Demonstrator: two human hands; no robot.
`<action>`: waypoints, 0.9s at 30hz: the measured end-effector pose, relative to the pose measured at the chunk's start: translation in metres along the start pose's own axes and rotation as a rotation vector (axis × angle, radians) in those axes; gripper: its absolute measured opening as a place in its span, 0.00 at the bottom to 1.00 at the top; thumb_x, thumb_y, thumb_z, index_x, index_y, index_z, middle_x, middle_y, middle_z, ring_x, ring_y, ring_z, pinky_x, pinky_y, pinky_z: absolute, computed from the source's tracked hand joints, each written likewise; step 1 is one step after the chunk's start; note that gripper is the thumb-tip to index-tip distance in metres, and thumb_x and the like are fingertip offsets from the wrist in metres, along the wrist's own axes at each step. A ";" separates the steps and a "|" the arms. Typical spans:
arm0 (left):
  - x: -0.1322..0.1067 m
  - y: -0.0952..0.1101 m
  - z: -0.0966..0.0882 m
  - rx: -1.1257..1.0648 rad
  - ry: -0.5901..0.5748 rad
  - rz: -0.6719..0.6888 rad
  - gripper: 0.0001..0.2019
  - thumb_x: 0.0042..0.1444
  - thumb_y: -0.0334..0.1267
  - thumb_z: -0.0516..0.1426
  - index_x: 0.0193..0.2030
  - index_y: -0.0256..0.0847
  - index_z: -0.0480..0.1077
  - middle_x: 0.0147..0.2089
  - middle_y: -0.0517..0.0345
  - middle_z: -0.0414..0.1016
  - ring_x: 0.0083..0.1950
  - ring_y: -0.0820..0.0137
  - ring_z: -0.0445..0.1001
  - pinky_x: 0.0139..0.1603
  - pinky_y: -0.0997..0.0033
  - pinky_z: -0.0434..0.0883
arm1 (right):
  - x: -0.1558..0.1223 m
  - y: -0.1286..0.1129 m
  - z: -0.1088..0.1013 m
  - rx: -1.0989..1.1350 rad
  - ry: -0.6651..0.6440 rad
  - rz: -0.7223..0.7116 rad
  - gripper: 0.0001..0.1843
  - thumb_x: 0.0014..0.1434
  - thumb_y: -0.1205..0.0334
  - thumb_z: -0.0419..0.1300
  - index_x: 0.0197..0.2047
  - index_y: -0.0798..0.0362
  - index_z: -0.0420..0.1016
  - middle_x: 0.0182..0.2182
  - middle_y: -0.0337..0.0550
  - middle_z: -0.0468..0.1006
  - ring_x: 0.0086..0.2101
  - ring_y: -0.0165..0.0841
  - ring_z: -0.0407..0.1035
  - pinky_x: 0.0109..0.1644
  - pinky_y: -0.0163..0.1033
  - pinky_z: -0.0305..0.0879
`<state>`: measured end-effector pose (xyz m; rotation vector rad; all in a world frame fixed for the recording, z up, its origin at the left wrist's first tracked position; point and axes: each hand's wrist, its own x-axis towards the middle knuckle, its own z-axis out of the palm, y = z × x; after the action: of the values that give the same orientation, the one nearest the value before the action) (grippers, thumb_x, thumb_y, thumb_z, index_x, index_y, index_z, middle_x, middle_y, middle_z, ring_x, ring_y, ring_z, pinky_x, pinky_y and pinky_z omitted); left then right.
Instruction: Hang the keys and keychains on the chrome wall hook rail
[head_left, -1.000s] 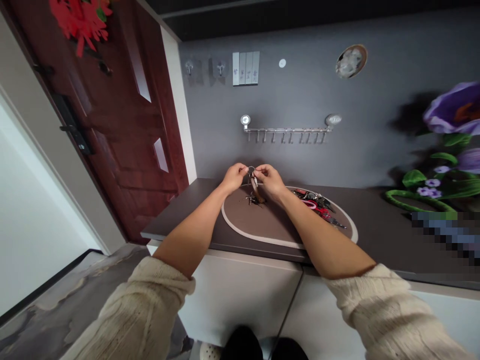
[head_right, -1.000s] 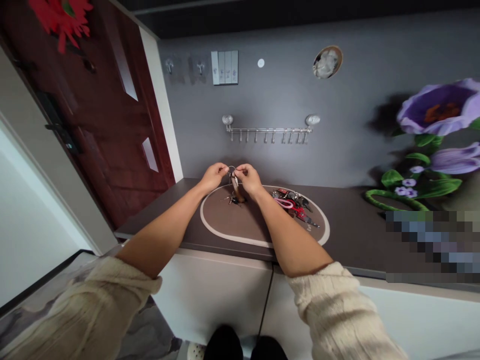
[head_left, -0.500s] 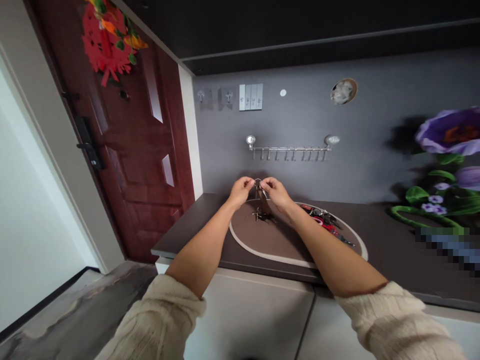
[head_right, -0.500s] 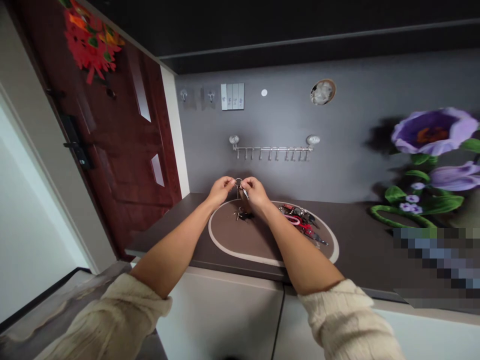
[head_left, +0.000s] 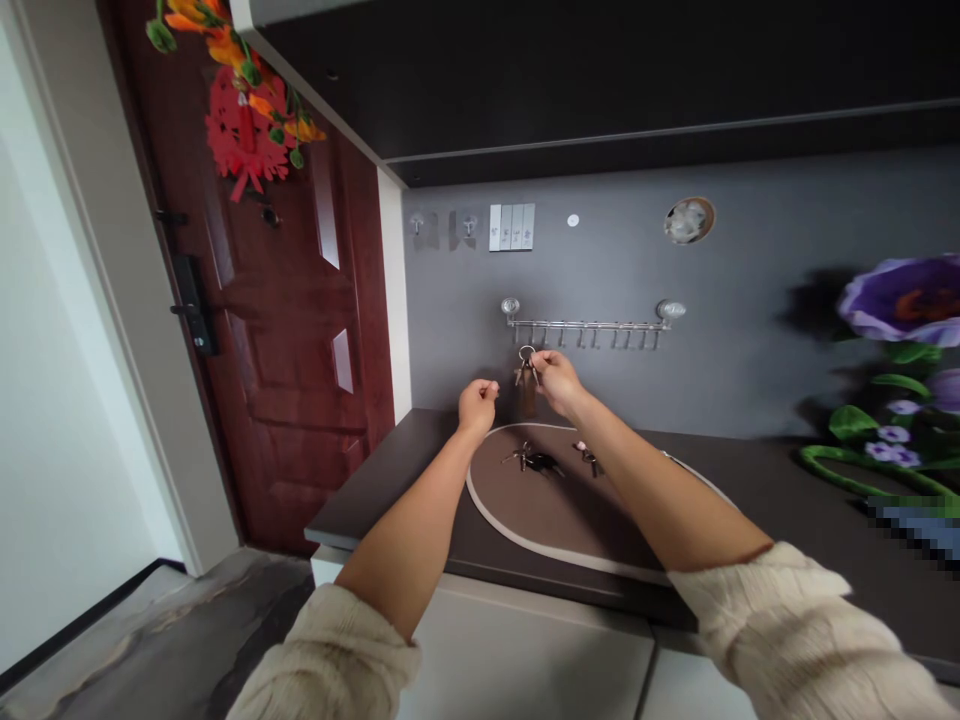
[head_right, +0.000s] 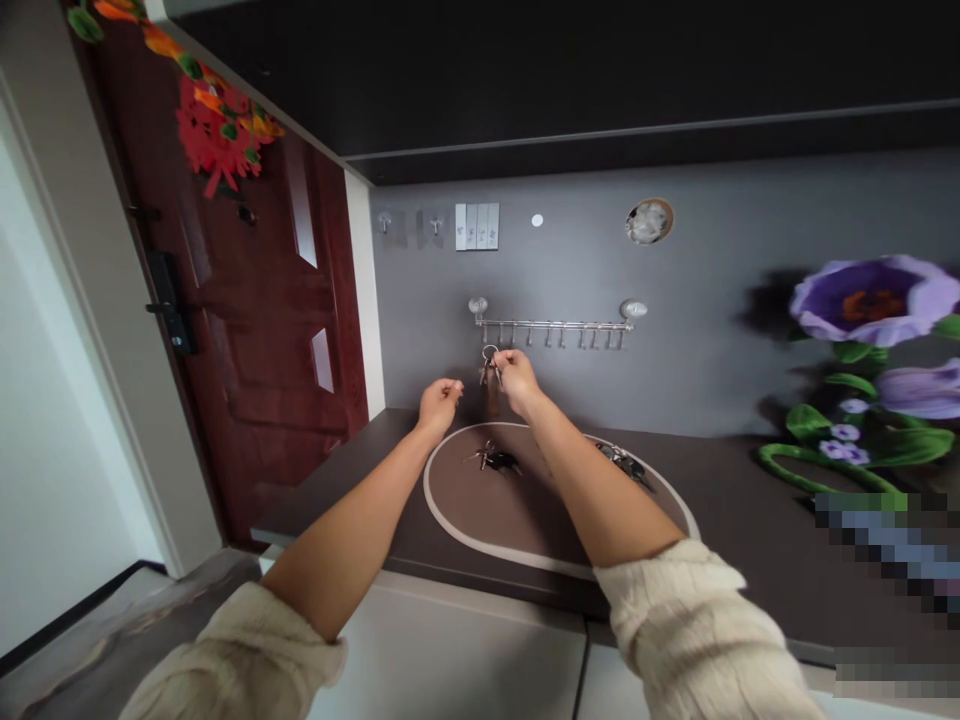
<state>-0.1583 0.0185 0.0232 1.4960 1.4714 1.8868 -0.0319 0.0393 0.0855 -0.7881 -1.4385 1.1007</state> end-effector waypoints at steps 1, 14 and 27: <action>0.001 -0.002 0.000 0.014 0.000 0.003 0.09 0.51 0.38 0.50 0.30 0.35 0.68 0.28 0.57 0.71 0.29 0.76 0.67 0.33 0.74 0.64 | 0.003 -0.003 0.003 0.021 0.002 0.014 0.04 0.55 0.64 0.47 0.28 0.52 0.57 0.17 0.33 0.65 0.17 0.23 0.61 0.24 0.30 0.60; 0.006 -0.014 0.001 0.159 0.042 0.026 0.10 0.51 0.39 0.50 0.30 0.37 0.68 0.28 0.57 0.72 0.28 0.74 0.67 0.32 0.74 0.63 | 0.038 -0.001 0.033 0.026 0.239 0.015 0.09 0.54 0.67 0.47 0.23 0.54 0.60 0.14 0.35 0.65 0.15 0.23 0.60 0.20 0.29 0.61; 0.006 -0.014 0.000 0.193 0.051 0.022 0.09 0.51 0.38 0.49 0.28 0.37 0.68 0.28 0.56 0.72 0.29 0.73 0.67 0.33 0.73 0.63 | 0.050 0.019 0.033 -0.073 0.351 0.026 0.07 0.53 0.64 0.50 0.24 0.55 0.62 0.13 0.34 0.65 0.16 0.24 0.62 0.20 0.28 0.59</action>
<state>-0.1655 0.0287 0.0150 1.5633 1.7091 1.8531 -0.0748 0.0847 0.0873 -1.0002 -1.1779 0.8810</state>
